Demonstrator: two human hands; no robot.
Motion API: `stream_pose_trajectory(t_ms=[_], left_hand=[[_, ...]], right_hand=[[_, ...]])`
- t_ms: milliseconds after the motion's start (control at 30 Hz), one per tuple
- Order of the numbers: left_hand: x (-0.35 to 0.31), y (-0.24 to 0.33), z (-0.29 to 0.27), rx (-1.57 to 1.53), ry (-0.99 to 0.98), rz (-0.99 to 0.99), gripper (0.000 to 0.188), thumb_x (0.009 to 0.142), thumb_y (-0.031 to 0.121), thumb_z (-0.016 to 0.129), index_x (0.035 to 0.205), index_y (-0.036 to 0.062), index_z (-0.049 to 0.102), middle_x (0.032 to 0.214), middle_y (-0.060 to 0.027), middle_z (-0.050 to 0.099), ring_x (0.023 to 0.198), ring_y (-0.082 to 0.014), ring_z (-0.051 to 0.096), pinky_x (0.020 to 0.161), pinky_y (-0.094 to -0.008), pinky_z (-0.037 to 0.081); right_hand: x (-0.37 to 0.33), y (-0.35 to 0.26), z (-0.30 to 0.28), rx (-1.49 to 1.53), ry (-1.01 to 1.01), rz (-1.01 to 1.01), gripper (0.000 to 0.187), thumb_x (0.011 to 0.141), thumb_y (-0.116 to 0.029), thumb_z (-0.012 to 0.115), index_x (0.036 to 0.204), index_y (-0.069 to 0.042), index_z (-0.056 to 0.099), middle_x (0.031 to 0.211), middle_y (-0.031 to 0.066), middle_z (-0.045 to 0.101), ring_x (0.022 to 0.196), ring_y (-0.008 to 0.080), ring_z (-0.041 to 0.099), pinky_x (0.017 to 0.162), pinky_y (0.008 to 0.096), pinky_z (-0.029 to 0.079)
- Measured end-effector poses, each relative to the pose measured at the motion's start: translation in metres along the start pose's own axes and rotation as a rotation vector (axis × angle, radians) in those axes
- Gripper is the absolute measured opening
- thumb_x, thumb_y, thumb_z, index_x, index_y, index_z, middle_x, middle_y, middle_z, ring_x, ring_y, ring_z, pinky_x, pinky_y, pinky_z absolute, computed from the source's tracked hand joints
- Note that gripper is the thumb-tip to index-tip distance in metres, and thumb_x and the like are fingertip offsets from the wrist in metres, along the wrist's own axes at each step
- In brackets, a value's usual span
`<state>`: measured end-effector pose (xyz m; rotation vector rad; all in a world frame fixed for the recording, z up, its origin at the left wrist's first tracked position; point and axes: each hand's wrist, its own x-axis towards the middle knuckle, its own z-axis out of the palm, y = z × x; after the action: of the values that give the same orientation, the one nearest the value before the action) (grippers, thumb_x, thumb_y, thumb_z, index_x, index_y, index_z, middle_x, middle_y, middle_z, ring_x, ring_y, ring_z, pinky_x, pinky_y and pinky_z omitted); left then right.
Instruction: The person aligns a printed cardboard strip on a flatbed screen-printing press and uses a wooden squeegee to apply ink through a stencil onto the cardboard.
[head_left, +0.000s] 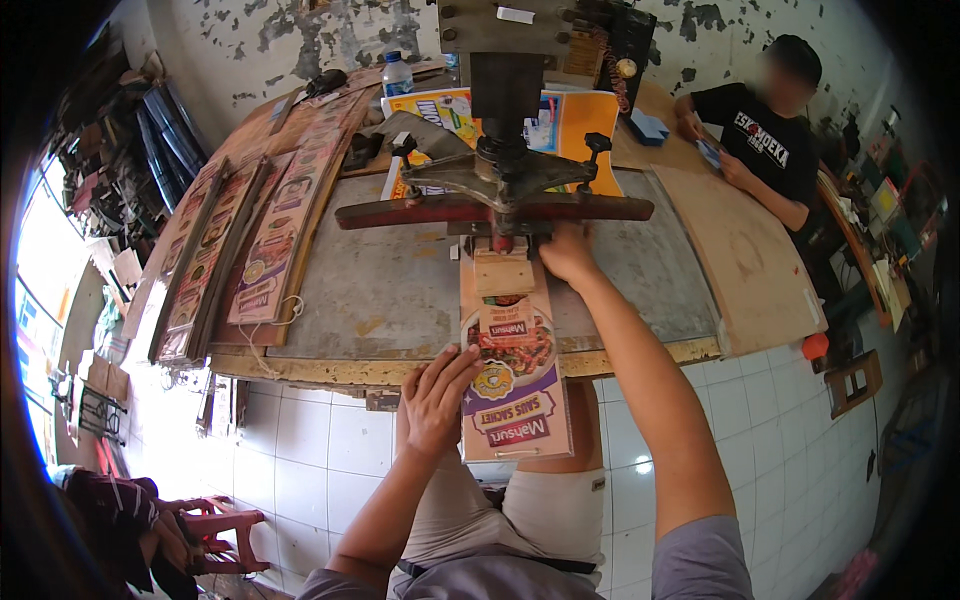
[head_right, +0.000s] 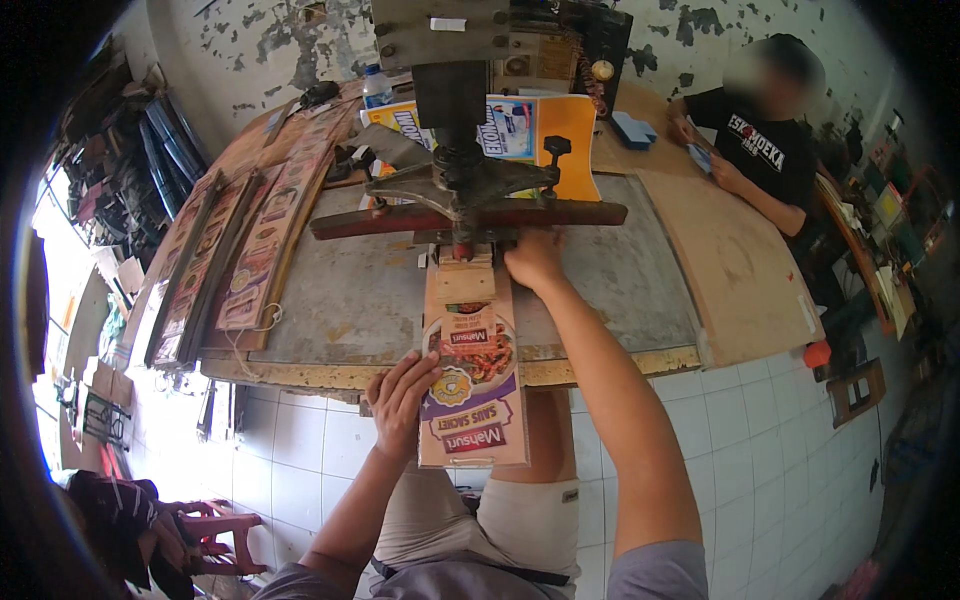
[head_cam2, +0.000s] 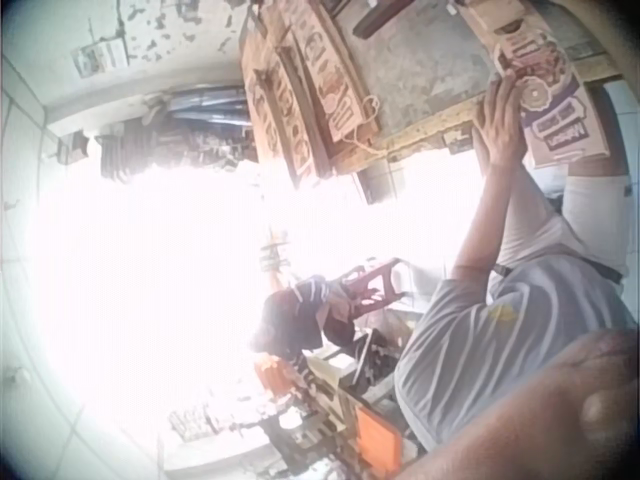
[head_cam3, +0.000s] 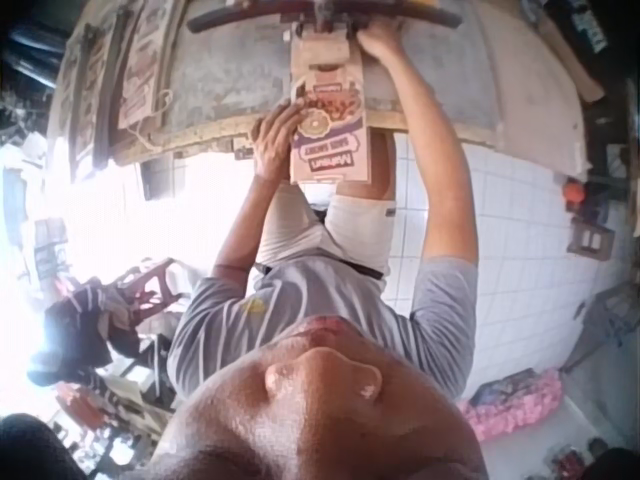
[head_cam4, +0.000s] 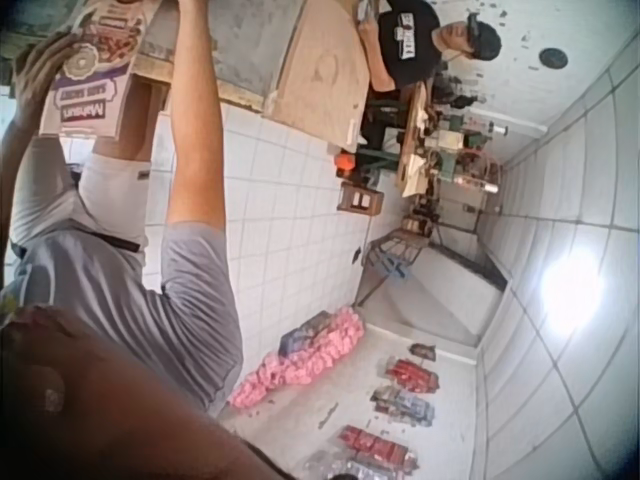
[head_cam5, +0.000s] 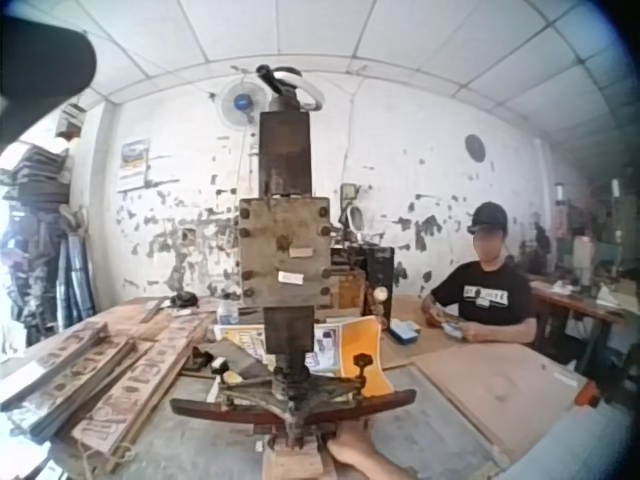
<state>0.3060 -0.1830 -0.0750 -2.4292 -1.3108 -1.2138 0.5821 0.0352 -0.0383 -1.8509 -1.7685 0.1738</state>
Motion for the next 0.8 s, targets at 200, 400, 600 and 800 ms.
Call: stream_pose_trajectory(t_ms=[200,400,600,800], left_hand=[[0.003,0.003,0.002,-0.003,0.013,0.004,0.043,0.094,0.011,0.067,0.137,0.0157,0.07,0.149,0.0018,0.069,0.141,-0.0185,0.061,0.115,-0.0388,0.034],[0.003,0.002,0.002,0.014,0.004,0.001,0.042,0.094,0.011,0.067,0.137,0.016,0.071,0.149,0.002,0.07,0.14,-0.0184,0.062,0.114,-0.0387,0.034],[0.002,0.002,0.002,0.003,0.0,0.004,0.043,0.094,0.011,0.067,0.137,0.0156,0.07,0.149,0.0019,0.069,0.141,-0.0185,0.061,0.114,-0.0391,0.034],[0.004,0.001,0.003,-0.005,0.006,0.019,0.042,0.093,0.018,0.07,0.134,0.0158,0.071,0.148,0.0013,0.07,0.14,-0.0196,0.062,0.114,-0.0395,0.034]], right_hand=[[0.004,0.01,-0.001,-0.005,0.006,-0.024,0.052,0.093,-0.031,0.065,0.141,-0.012,0.068,0.141,0.023,0.068,0.145,0.0431,0.052,0.128,0.069,0.016],[0.001,0.01,0.002,0.024,0.037,-0.041,0.05,0.093,-0.031,0.067,0.141,-0.016,0.069,0.149,0.0201,0.063,0.149,0.0425,0.046,0.128,0.0688,0.016],[0.001,0.009,-0.001,-0.026,0.023,-0.018,0.05,0.093,-0.034,0.069,0.14,-0.018,0.07,0.146,0.0192,0.066,0.148,0.0437,0.047,0.127,0.0679,0.018],[-0.009,0.016,0.0,-0.092,0.204,-0.019,0.048,0.092,-0.032,0.071,0.136,-0.013,0.071,0.145,0.0208,0.063,0.145,0.0437,0.048,0.125,0.0643,0.024]])
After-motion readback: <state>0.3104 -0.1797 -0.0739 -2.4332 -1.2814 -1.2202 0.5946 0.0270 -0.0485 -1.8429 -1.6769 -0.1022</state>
